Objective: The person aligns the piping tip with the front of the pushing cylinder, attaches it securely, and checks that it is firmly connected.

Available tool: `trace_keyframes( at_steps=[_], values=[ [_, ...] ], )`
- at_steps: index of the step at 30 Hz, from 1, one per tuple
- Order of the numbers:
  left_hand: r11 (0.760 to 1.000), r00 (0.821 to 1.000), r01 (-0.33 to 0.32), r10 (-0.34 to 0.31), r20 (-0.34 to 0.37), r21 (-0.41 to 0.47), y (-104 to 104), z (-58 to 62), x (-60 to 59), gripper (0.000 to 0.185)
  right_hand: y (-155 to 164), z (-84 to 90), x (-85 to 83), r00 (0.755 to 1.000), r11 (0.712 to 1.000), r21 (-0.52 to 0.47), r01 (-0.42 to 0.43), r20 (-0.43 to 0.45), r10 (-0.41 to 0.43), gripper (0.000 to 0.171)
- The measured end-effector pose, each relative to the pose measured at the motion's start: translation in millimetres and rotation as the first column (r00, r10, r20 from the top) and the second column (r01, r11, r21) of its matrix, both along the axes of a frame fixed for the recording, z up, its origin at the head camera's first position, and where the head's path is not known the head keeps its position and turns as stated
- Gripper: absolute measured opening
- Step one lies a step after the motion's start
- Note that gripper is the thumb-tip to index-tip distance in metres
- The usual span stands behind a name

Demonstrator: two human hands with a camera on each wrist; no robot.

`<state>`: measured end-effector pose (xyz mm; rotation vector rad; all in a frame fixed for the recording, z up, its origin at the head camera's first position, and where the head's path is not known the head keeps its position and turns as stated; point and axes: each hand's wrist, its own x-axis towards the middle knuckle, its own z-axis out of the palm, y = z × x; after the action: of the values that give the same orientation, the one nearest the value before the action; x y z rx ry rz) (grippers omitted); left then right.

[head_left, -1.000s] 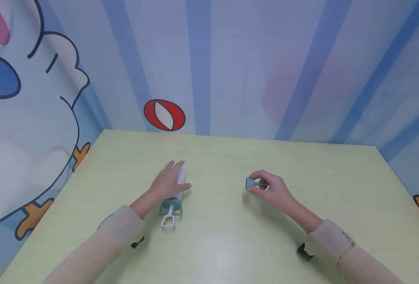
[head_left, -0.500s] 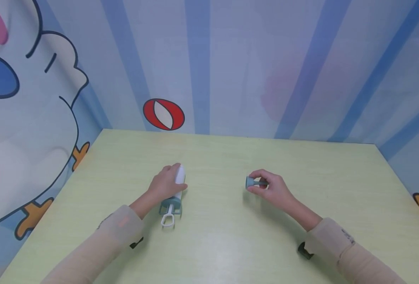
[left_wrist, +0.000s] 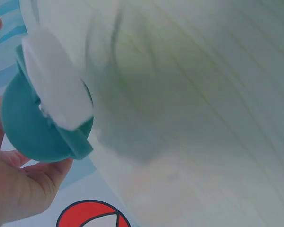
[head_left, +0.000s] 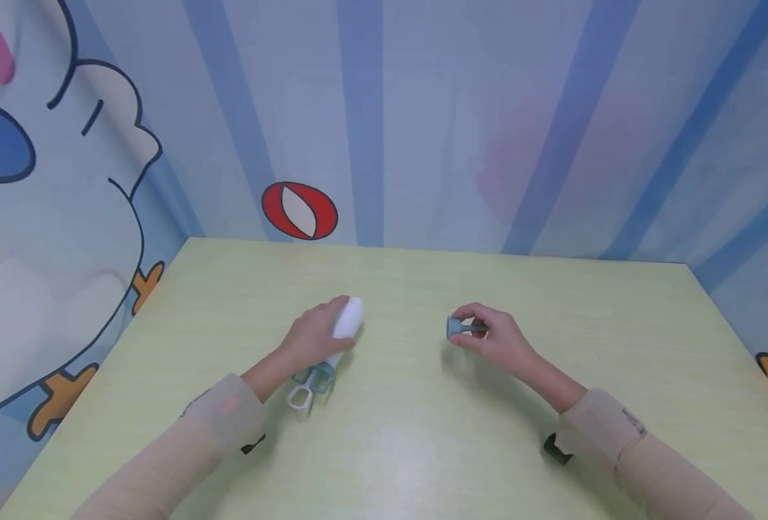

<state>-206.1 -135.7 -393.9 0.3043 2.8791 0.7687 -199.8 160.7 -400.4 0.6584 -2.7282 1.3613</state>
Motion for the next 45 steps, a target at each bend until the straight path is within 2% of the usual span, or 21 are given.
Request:
trace_keyframes(
  at_steps=[9,19,32,45],
  values=[
    [0.997,0.997,0.074,-0.074,-0.012,0.027,9.6,2.6,6.0,0.069,-4.2,0.7,-1.6,0.999,1.000,-0.003,-0.024,0.028,0.025,0.031],
    [0.985,0.985,0.161,-0.164,0.059,0.065,17.3,4.7,12.9,0.067,-9.7,-0.4,-1.1,0.997,0.999,-0.016,-0.052,0.049,0.053,0.029],
    [0.938,0.937,0.340,-0.344,0.056,0.072,25.9,6.1,19.3,0.063,-14.0,-4.2,-0.1,0.990,0.993,0.010,-0.116,0.084,0.115,0.031],
    [0.893,0.893,0.447,-0.449,0.040,0.045,31.6,8.5,20.8,0.063,-22.2,-1.3,4.6,0.972,0.971,0.073,-0.228,0.070,0.223,0.028]
  ],
)
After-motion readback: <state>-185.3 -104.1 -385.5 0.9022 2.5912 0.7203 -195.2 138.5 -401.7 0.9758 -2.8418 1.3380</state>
